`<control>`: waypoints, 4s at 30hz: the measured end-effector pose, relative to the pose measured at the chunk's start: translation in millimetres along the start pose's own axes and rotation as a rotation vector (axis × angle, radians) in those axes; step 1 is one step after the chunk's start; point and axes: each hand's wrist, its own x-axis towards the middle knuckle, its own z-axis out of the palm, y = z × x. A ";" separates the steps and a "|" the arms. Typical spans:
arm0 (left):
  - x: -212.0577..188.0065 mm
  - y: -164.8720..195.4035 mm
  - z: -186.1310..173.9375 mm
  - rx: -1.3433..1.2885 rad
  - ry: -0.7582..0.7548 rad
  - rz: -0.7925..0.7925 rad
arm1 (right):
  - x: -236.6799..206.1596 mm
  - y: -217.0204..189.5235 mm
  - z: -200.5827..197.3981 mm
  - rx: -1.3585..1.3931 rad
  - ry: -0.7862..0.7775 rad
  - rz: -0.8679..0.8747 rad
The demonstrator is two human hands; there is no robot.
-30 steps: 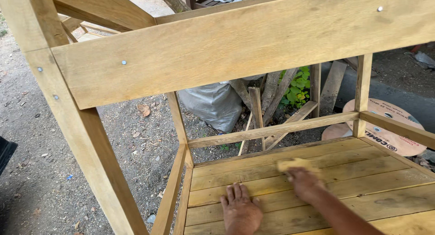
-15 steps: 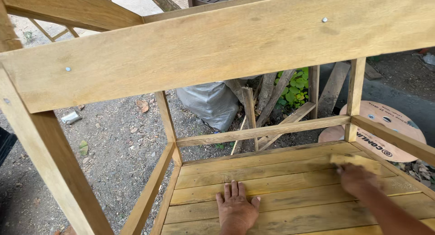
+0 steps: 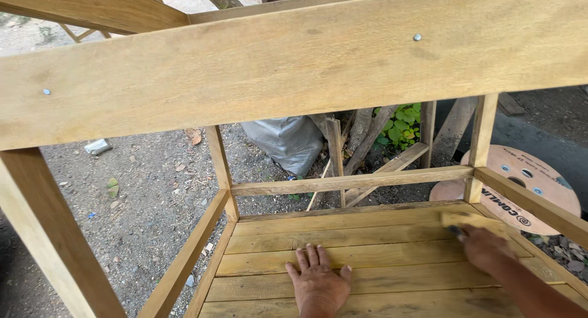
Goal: The person sands a wooden shelf unit using a sanding block. They work on the vertical frame and horizontal shelves, moving the sanding block back and forth across the surfaces.
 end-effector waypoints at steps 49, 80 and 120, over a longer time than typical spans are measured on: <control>-3.6 4.8 -7.1 0.034 -0.047 0.021 | -2.5 -84.1 28.5 0.191 -0.006 -0.424; -5.7 8.1 -3.2 0.060 -0.019 0.003 | -25.1 -77.7 49.1 0.020 -0.023 -0.392; 0.5 3.4 2.1 0.077 0.011 0.014 | -46.0 -33.3 50.9 0.197 -0.091 -0.309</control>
